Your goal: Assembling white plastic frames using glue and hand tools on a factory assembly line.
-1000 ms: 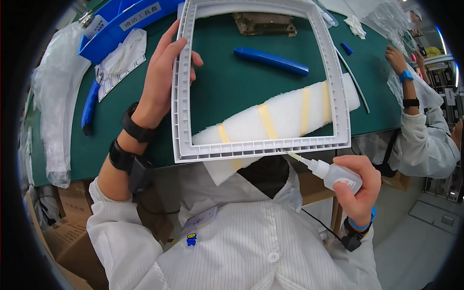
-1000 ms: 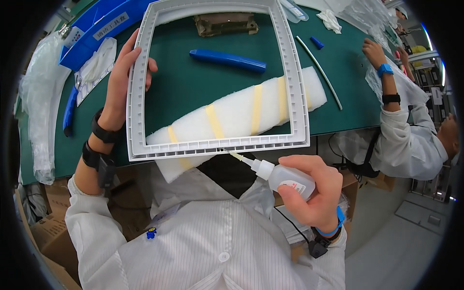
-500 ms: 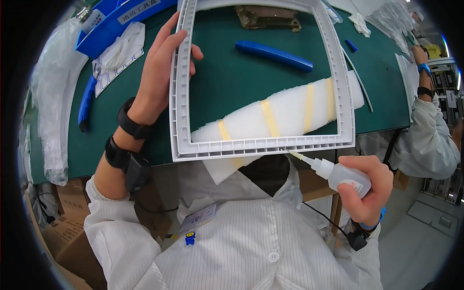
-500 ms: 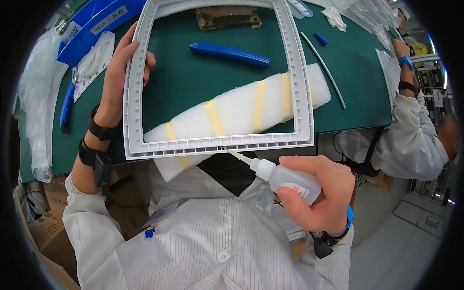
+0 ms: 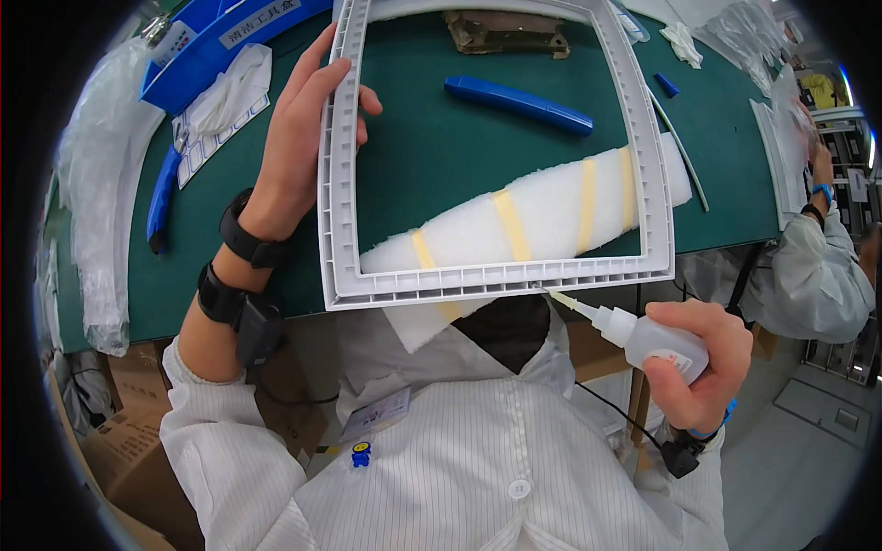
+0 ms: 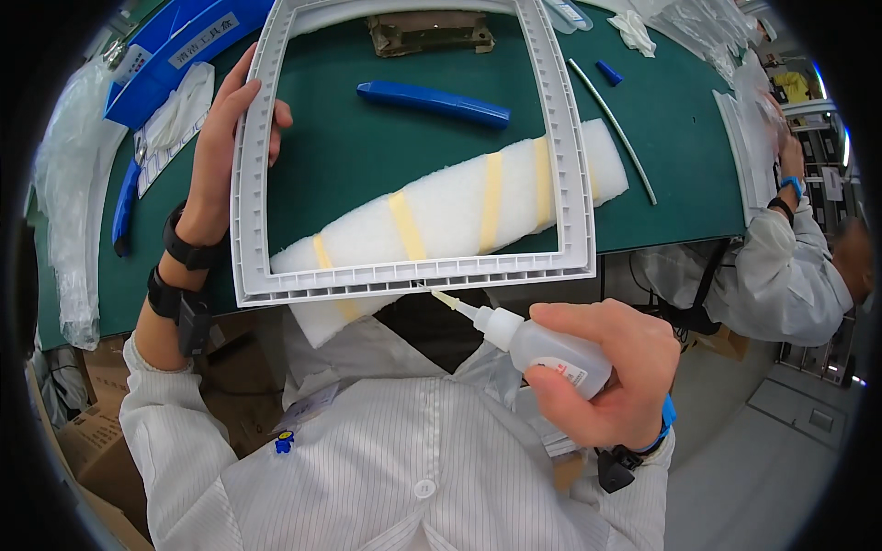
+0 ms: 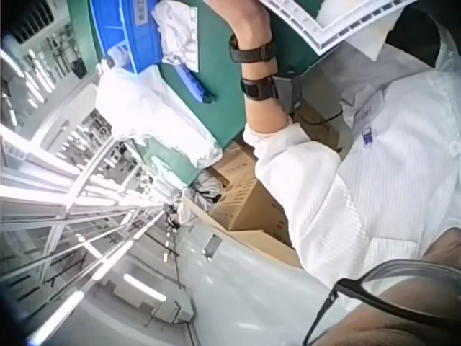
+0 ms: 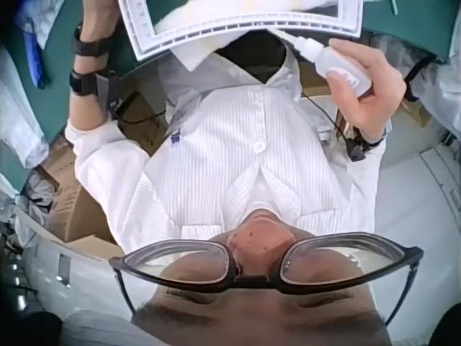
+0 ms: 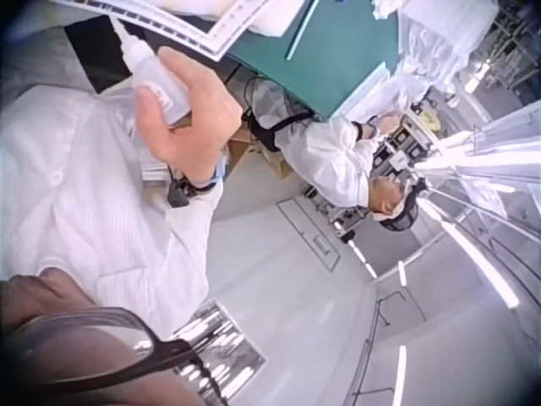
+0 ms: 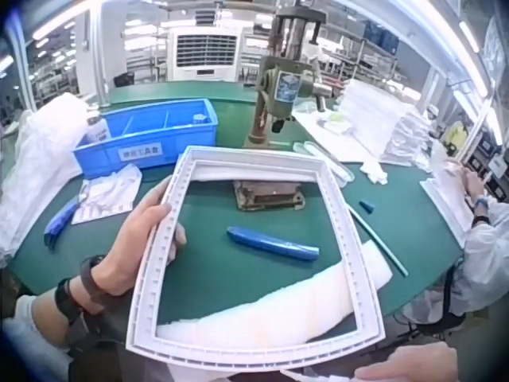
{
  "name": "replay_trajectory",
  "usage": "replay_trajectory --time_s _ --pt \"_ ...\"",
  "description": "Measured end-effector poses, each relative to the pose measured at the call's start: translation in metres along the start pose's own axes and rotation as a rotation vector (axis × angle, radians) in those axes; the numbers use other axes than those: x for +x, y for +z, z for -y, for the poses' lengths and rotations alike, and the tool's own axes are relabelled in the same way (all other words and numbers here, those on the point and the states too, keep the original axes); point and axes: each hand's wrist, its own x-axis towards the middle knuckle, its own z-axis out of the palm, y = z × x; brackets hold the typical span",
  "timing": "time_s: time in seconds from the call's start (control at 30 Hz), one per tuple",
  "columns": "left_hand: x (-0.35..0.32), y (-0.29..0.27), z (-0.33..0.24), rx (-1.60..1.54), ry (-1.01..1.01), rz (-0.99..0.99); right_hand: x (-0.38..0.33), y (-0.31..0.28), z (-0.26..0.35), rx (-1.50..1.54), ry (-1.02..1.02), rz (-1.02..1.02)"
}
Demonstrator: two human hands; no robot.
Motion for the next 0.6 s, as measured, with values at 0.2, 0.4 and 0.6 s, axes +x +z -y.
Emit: replay_trajectory --time_s 0.2,0.4,0.6 --pt "-0.0003 -0.0022 0.0020 0.001 -0.003 -0.002 -0.0015 0.0032 -0.0036 0.057 0.020 -0.014" --pt "0.0004 -0.0006 0.0008 -0.006 -0.002 0.005 -0.0015 0.0008 -0.0013 0.034 0.028 -0.001" --pt "0.0007 0.0004 0.0005 -0.011 -0.006 0.004 0.0007 0.0011 -0.0011 0.031 0.037 0.006"
